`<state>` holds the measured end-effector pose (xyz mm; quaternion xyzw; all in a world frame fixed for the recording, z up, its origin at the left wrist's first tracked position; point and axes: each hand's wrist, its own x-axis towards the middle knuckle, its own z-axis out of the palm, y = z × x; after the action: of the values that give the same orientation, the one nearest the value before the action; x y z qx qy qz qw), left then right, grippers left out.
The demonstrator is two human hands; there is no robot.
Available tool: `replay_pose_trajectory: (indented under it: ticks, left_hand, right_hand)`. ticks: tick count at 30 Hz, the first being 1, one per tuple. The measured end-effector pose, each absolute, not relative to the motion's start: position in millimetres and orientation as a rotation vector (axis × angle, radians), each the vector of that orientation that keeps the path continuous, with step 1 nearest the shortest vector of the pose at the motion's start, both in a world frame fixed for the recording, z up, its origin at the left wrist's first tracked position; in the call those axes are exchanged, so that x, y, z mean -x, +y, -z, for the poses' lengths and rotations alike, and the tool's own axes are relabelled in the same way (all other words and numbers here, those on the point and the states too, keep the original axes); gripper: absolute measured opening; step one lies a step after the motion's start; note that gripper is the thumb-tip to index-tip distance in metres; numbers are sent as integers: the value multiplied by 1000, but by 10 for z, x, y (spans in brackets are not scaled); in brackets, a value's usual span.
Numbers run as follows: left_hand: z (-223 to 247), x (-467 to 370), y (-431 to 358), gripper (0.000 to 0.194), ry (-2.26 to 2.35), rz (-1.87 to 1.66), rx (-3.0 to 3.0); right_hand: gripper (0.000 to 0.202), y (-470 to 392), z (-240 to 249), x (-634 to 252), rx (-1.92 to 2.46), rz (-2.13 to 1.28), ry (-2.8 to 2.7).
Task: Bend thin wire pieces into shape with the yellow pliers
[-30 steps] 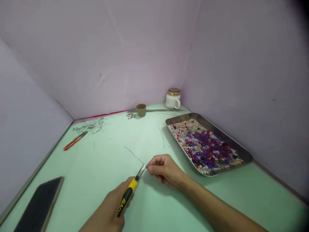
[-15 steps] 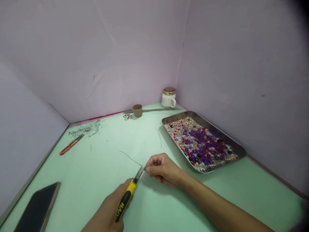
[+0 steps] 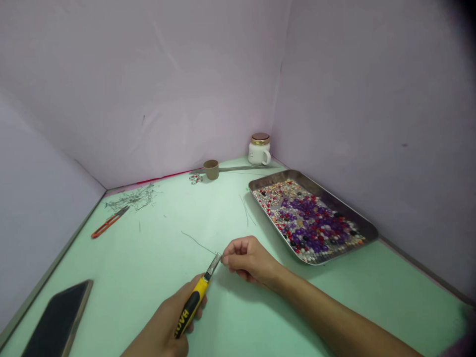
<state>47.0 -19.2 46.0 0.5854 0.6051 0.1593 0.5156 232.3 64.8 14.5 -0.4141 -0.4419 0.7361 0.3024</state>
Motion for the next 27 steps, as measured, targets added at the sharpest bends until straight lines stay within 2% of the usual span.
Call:
replay_pose_trajectory:
  ticks: [10,16,21,24,27]
  left_hand:
    - [-395,-494,-152,65,1430,-356,-1407]
    - [-382,-471,-138,68,1407,-355,-1403]
    - [-433,-550,-182,60,1495,-392,-1566]
    - [-379,-557,-232,58,1552,-472,-1651]
    - [-284,-514,-274,59,1594,-514,-1682]
  right_hand:
    - [6,639,-116,-2305,1077,-1932,-1128]
    - [8,632,-135,-2317,1085,-1942,-1114]
    - [10,626,-153,-2312,1093,-1961,-1099]
    - [14,627,-147,-2323,1074,-1968,-1099]
    - [28,622,-138,-2339,980,-2020,-1169]
